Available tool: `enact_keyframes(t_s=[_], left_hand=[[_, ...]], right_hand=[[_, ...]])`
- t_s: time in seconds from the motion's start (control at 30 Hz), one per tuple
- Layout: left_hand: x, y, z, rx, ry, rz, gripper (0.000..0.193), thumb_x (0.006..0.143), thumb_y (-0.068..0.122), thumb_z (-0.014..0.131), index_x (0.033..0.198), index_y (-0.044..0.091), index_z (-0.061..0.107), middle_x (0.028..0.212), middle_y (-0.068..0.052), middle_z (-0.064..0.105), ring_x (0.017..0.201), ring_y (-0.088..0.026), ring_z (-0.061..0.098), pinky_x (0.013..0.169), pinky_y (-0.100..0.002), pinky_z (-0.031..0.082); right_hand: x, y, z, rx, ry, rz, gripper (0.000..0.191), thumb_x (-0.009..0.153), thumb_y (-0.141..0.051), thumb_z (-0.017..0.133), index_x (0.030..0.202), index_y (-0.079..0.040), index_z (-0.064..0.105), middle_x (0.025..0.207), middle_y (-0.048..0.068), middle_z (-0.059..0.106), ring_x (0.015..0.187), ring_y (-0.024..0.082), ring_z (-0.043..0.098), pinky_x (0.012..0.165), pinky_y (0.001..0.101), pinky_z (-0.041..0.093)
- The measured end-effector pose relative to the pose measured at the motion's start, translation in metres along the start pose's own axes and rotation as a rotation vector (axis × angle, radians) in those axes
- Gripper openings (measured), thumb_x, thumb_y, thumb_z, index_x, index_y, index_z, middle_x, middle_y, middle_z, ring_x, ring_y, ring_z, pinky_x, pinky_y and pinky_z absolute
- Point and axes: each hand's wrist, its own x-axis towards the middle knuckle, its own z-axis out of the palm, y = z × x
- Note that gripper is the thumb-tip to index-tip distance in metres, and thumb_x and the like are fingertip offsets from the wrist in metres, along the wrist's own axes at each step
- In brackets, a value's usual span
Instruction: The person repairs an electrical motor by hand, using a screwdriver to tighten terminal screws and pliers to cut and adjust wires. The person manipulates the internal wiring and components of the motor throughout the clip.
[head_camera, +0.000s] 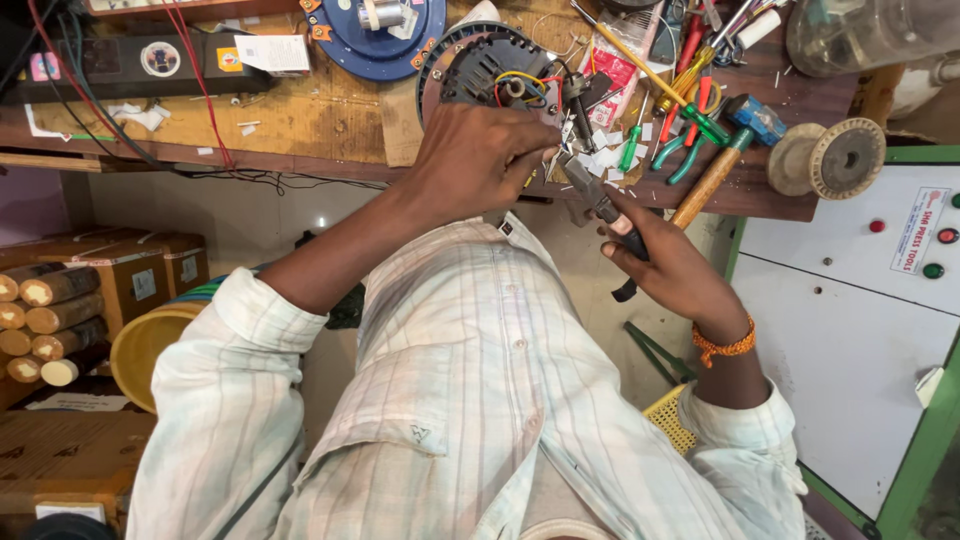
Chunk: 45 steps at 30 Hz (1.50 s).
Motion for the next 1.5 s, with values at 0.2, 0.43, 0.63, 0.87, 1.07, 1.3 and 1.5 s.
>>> enact_keyframes(t_s=[0.2,0.43,0.63,0.87,1.07,1.3,1.5], left_hand=[[0.003,0.001,-0.003,0.006,0.024,0.013,0.012,0.089,0.013,0.075,0.097,0.006,0.079,0.098,-0.009,0.078,0.082,-0.027,0.075,0.072,-0.039,0.058],[0.001,0.000,-0.007,-0.036,-0.055,-0.033,0.014,0.088,0.011,0.074,0.100,0.005,0.080,0.096,-0.010,0.077,0.077,-0.028,0.074,0.071,-0.040,0.058],[-0.011,-0.003,-0.007,0.109,0.002,0.104,0.027,0.085,0.007,0.075,0.112,0.009,0.078,0.101,-0.004,0.075,0.075,-0.026,0.072,0.064,-0.038,0.055],[-0.015,-0.025,-0.014,0.207,-0.035,0.489,0.029,0.089,0.013,0.076,0.118,0.016,0.079,0.095,0.003,0.071,0.071,-0.014,0.065,0.059,-0.031,0.048],[-0.011,-0.034,-0.014,0.420,0.051,0.691,0.030,0.097,0.014,0.071,0.126,0.014,0.075,0.102,0.006,0.070,0.086,-0.009,0.068,0.067,-0.027,0.048],[-0.006,-0.026,-0.011,0.175,-0.025,0.347,0.024,0.088,0.015,0.076,0.113,0.013,0.078,0.107,-0.003,0.077,0.073,-0.021,0.069,0.063,-0.035,0.051],[0.005,-0.005,-0.011,-0.055,-0.010,0.015,0.014,0.091,0.013,0.073,0.102,0.006,0.079,0.106,-0.011,0.077,0.087,-0.029,0.075,0.077,-0.039,0.059]], right_hand=[[0.001,-0.034,-0.001,-0.174,0.148,-0.073,0.070,0.092,-0.003,0.064,0.156,-0.009,0.036,0.120,0.024,0.064,0.112,0.043,0.060,0.092,0.0499,0.046],[0.000,-0.038,0.000,-0.215,0.155,-0.030,0.071,0.090,-0.001,0.064,0.156,-0.009,0.037,0.117,0.024,0.064,0.111,0.043,0.059,0.093,0.0510,0.045],[0.000,0.001,0.006,-0.010,-0.036,0.048,0.044,0.097,-0.014,0.068,0.137,-0.004,0.054,0.098,0.017,0.066,0.088,0.027,0.064,0.079,0.0419,0.054],[0.010,0.066,0.025,1.417,-0.857,0.065,0.070,0.098,-0.023,0.072,0.148,0.014,0.040,0.094,0.006,0.055,0.080,0.018,0.057,0.068,0.0329,0.050],[0.012,0.048,0.042,1.726,-0.956,0.035,0.079,0.098,-0.022,0.067,0.156,0.004,0.020,0.081,0.017,0.063,0.064,0.026,0.066,0.049,0.0387,0.054],[0.002,0.018,-0.018,0.448,-0.349,0.198,0.036,0.096,-0.016,0.061,0.127,0.002,0.057,0.092,0.009,0.072,0.066,0.016,0.063,0.043,0.0333,0.044],[0.002,0.018,-0.016,0.393,0.024,0.270,0.027,0.099,-0.013,0.062,0.122,-0.003,0.052,0.099,0.010,0.063,0.082,0.015,0.062,0.051,0.0345,0.044]])
